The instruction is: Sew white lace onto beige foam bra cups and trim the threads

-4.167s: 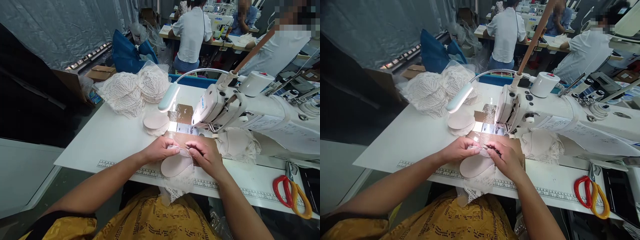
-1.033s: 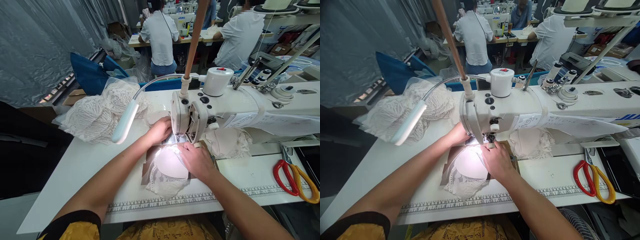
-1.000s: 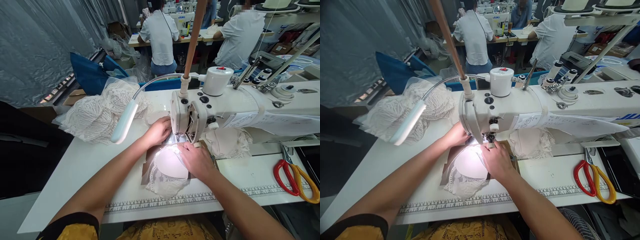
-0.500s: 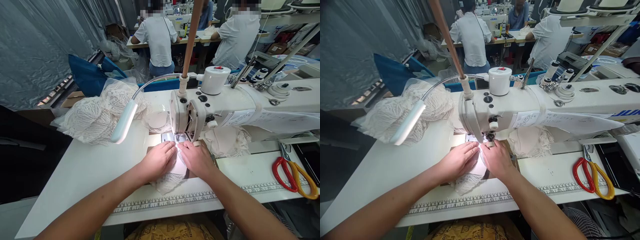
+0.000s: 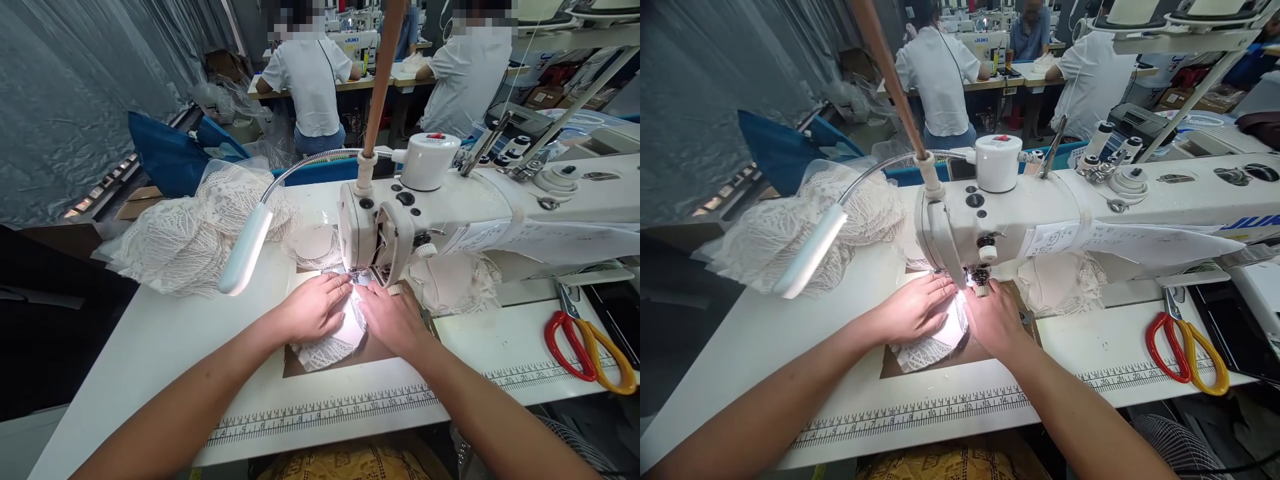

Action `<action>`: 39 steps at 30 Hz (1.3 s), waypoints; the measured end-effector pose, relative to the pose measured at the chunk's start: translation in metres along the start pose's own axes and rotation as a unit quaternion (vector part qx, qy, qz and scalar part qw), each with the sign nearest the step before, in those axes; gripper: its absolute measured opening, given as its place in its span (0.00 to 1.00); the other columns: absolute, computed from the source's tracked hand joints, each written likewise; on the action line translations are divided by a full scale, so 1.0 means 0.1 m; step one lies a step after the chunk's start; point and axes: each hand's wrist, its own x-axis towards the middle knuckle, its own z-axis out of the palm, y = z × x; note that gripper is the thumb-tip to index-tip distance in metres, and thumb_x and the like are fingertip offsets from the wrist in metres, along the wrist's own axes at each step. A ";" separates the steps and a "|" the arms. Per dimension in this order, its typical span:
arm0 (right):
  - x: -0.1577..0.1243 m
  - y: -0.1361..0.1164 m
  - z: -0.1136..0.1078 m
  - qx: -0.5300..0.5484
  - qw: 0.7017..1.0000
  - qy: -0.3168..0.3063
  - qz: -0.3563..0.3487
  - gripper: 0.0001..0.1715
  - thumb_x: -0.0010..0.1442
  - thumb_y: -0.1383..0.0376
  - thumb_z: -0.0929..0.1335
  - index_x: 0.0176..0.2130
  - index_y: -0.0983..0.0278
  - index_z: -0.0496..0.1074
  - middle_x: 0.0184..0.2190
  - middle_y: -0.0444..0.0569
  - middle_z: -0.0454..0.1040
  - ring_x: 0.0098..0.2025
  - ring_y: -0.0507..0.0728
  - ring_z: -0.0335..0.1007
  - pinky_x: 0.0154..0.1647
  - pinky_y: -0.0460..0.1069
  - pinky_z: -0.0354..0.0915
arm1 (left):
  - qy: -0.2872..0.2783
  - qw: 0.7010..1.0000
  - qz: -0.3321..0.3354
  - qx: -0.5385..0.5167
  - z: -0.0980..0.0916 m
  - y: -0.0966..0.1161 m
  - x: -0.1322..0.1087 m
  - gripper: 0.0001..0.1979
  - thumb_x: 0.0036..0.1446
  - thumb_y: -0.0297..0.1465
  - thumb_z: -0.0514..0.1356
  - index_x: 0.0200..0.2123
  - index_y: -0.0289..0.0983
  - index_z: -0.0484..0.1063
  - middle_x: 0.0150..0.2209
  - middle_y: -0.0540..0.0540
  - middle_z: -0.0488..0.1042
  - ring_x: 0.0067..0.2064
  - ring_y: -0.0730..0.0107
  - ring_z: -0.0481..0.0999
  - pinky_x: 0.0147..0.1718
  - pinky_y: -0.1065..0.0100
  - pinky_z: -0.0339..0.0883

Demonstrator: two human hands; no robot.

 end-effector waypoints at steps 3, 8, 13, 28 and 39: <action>0.01 0.00 0.00 -0.007 1.000 -0.009 0.002 0.18 0.64 0.65 0.62 0.52 0.60 0.72 0.45 0.53 0.75 0.42 0.59 0.68 0.43 0.53 0.57 | -0.018 1.000 -0.002 -0.003 -0.04 -0.04 0.01 0.25 0.60 0.33 0.53 0.58 0.28 0.65 0.59 0.34 0.65 0.58 0.51 0.65 0.58 0.55 0.60; 0.00 0.01 0.05 -0.013 1.000 0.014 -0.006 0.18 0.64 0.65 0.62 0.51 0.60 0.73 0.45 0.52 0.75 0.41 0.58 0.68 0.44 0.52 0.57 | -0.030 0.999 0.010 -0.010 -0.08 -0.08 0.02 0.26 0.59 0.33 0.53 0.59 0.29 0.64 0.60 0.34 0.64 0.58 0.50 0.65 0.56 0.54 0.62; 0.00 0.03 0.06 -0.015 0.999 0.045 -0.019 0.18 0.63 0.67 0.63 0.51 0.60 0.73 0.42 0.50 0.76 0.39 0.57 0.68 0.45 0.52 0.55 | -0.028 0.999 0.020 -0.003 -0.08 -0.14 0.02 0.26 0.58 0.32 0.53 0.58 0.29 0.65 0.59 0.34 0.65 0.57 0.50 0.66 0.54 0.55 0.64; -0.07 0.06 0.00 0.040 0.997 0.016 -0.061 0.20 0.56 0.76 0.62 0.44 0.60 0.74 0.33 0.45 0.70 0.31 0.52 0.58 0.30 0.49 0.48 | 0.075 0.997 0.028 0.002 0.06 0.01 -0.01 0.18 0.64 0.34 0.51 0.52 0.32 0.70 0.52 0.37 0.72 0.53 0.54 0.70 0.57 0.49 0.54; -0.07 0.06 0.05 0.012 0.999 0.008 -0.051 0.23 0.59 0.74 0.61 0.51 0.59 0.72 0.34 0.48 0.73 0.33 0.55 0.61 0.31 0.48 0.50 | 0.083 0.996 0.018 0.010 0.08 -0.05 -0.03 0.19 0.64 0.35 0.51 0.51 0.30 0.72 0.54 0.37 0.72 0.53 0.53 0.70 0.59 0.49 0.52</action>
